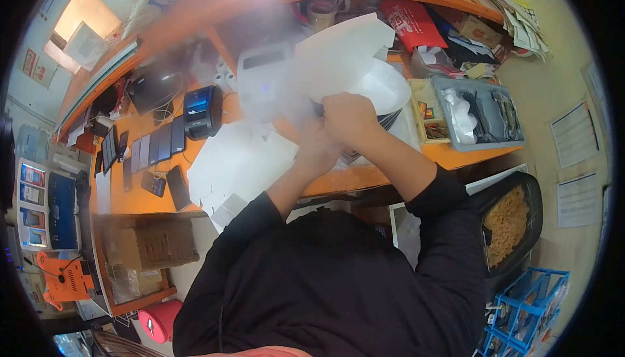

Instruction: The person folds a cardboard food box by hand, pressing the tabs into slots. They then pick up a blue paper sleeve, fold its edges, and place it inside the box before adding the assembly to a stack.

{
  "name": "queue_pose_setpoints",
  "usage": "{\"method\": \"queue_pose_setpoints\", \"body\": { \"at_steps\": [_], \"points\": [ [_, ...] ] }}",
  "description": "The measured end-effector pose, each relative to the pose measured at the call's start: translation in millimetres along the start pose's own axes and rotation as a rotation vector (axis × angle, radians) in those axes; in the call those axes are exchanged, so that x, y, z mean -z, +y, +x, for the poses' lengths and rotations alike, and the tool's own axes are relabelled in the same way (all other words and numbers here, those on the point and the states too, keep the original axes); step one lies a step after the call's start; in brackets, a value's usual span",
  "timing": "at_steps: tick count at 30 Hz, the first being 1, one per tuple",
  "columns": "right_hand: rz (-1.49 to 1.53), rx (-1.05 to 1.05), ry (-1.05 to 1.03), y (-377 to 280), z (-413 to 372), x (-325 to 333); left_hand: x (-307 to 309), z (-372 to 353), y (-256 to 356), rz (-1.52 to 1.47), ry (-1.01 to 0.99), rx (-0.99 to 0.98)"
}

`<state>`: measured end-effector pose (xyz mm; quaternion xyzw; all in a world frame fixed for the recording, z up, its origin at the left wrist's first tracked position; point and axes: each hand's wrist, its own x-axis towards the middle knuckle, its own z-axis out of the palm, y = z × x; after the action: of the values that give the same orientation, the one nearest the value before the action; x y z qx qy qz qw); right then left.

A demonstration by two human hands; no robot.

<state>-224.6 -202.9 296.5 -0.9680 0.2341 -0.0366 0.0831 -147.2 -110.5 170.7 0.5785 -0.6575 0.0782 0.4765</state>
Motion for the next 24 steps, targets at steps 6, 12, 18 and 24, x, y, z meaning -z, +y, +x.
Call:
{"method": "queue_pose_setpoints", "body": {
  "at_steps": [6,12,18,24],
  "points": [
    [0.116,0.002,-0.04,-1.8,-22.0,-10.9,-10.9,-9.4,-9.2,-0.159,-0.015,0.239],
    [0.133,0.055,0.158,-3.9,-40.6,-6.3,13.0,-40.3,-5.8,-0.125,0.305,0.435],
    [0.008,0.049,0.179,-1.3,-51.5,-26.0,16.0,-100.1,-100.4,0.303,0.351,1.301],
    [0.058,0.189,0.613,-15.8,-63.3,-11.6,-0.5,-104.7,-145.0,0.263,0.023,1.682]
  ]
}}
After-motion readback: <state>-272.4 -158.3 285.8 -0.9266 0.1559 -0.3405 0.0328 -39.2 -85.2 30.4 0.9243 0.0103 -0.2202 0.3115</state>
